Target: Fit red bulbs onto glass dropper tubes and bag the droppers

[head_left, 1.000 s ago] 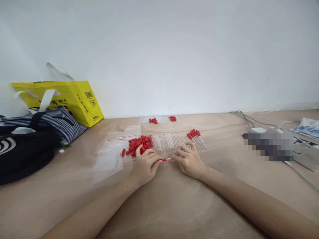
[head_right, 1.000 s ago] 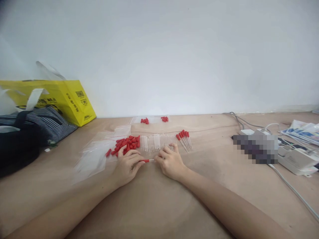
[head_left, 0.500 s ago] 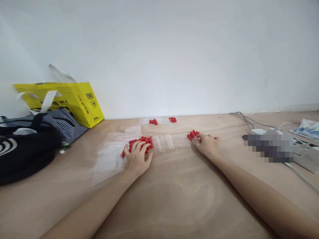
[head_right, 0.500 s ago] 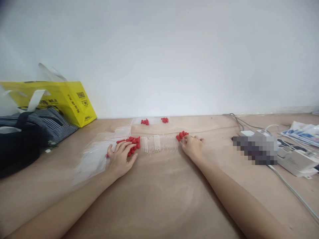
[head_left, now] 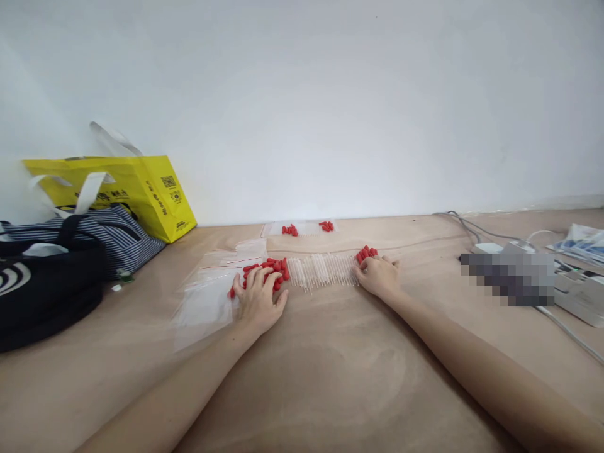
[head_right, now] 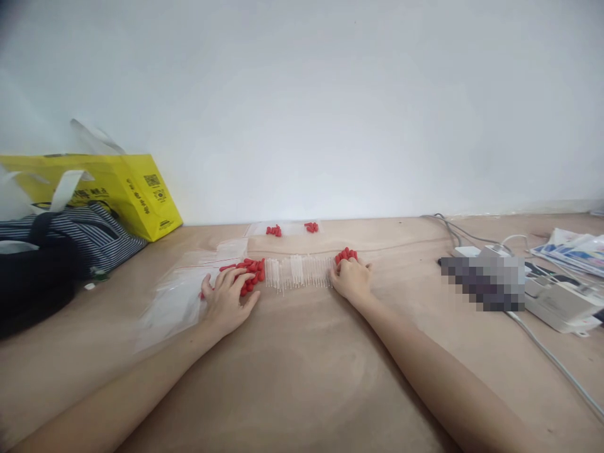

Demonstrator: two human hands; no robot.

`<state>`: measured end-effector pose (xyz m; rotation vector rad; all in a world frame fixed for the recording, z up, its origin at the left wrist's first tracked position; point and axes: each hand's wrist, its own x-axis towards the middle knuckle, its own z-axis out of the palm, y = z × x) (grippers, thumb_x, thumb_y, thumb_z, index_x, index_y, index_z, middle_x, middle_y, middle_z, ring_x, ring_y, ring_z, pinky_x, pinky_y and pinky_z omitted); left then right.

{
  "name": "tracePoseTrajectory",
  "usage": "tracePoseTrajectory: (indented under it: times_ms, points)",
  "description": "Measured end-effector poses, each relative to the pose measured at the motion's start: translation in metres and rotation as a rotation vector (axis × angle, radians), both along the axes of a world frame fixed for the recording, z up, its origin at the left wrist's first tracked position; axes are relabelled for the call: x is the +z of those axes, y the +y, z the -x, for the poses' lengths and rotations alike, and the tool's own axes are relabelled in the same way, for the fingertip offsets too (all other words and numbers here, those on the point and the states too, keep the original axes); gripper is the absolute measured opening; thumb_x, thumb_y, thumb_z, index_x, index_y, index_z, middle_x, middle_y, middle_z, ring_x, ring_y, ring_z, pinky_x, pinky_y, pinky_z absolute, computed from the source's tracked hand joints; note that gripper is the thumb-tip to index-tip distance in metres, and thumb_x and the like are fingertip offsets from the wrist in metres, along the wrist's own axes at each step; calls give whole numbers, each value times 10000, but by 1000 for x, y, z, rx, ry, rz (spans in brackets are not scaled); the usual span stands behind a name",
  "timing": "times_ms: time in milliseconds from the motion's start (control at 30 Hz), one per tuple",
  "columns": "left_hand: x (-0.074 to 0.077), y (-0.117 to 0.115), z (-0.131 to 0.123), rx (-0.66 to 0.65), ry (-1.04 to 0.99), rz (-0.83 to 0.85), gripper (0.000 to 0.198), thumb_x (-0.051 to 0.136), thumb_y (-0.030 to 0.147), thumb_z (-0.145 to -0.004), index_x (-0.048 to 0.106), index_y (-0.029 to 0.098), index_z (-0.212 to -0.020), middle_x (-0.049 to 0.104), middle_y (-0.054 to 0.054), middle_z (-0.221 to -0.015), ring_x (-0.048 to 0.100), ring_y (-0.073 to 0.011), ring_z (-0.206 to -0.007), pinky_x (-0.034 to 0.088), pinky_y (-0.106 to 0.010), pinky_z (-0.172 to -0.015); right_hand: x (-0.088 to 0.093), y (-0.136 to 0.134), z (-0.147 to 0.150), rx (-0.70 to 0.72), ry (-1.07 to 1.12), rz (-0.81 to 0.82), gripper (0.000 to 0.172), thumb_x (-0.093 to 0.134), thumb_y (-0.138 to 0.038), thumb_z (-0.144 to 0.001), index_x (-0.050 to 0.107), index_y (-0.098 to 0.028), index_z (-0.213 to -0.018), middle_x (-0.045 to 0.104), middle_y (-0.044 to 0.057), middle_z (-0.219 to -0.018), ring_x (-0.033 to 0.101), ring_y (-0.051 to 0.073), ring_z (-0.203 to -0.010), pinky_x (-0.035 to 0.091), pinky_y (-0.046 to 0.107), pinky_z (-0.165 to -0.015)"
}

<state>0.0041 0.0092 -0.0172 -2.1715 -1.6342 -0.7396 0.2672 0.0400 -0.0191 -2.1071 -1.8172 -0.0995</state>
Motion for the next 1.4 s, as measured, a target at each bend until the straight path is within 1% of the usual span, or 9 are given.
tracePoseTrajectory:
  times_ms: [267,433,633,833,1033,1133,1233,1300,1400]
  points:
    - [7,8,9,106,30,-48,233,471,382,-754,548,218,-899,524,-100,-1088,397,-281,-1063,110,-570,-922,1,5,4,-24,11,103,355,403,-414,-755,664,-186,-681,622,120,-821,510,283,-877,272,472,-776]
    - [23,18,13,163,21,-29,263,431,432,-771,588,232,-840,527,-100,-1077,397,-282,-1054,112,-577,-913,4,9,5,-35,-4,140,336,392,-359,-754,654,-167,-670,623,126,-794,518,283,-867,267,480,-783]
    - [43,56,4,172,69,204,250,492,428,-695,627,222,-736,555,-111,-1017,410,-306,-1018,147,-592,-879,6,12,7,-44,-16,179,294,405,-328,-746,647,-171,-690,623,117,-836,510,288,-902,270,486,-784]
    - [39,92,-15,195,90,315,218,527,399,-641,624,203,-646,573,-123,-970,429,-334,-983,164,-607,-857,5,11,8,-32,2,101,325,361,-323,-780,645,-171,-739,619,122,-845,506,283,-910,261,484,-788]
    - [28,105,-21,218,63,349,177,555,331,-618,605,164,-645,596,-148,-922,453,-350,-950,207,-600,-830,1,7,9,-16,88,-50,339,362,-343,-782,631,-180,-655,629,88,-750,514,240,-834,271,412,-762]
    - [29,106,-23,224,37,325,134,526,253,-636,601,155,-689,604,-149,-894,462,-339,-939,232,-580,-821,-6,1,11,66,90,-202,308,396,-352,-774,613,-179,-640,615,69,-723,500,214,-792,282,360,-723]
    - [39,99,-27,214,10,286,146,465,227,-685,590,152,-671,608,-144,-871,458,-343,-951,244,-572,-809,-11,-12,12,266,74,-294,263,447,-338,-765,587,-177,-612,582,40,-672,478,185,-749,289,327,-714]
    - [49,85,-28,176,0,250,179,413,216,-726,575,155,-679,602,-136,-908,450,-336,-975,217,-578,-827,-13,-22,12,465,71,-317,221,475,-312,-766,585,-178,-628,563,27,-659,461,166,-731,296,307,-710]
    - [58,49,-27,44,17,222,153,384,211,-763,535,192,-778,615,-50,-865,505,-242,-911,185,-525,-900,-13,-37,13,697,70,-317,173,508,-300,-769,597,-184,-679,549,19,-668,438,151,-718,300,289,-681]
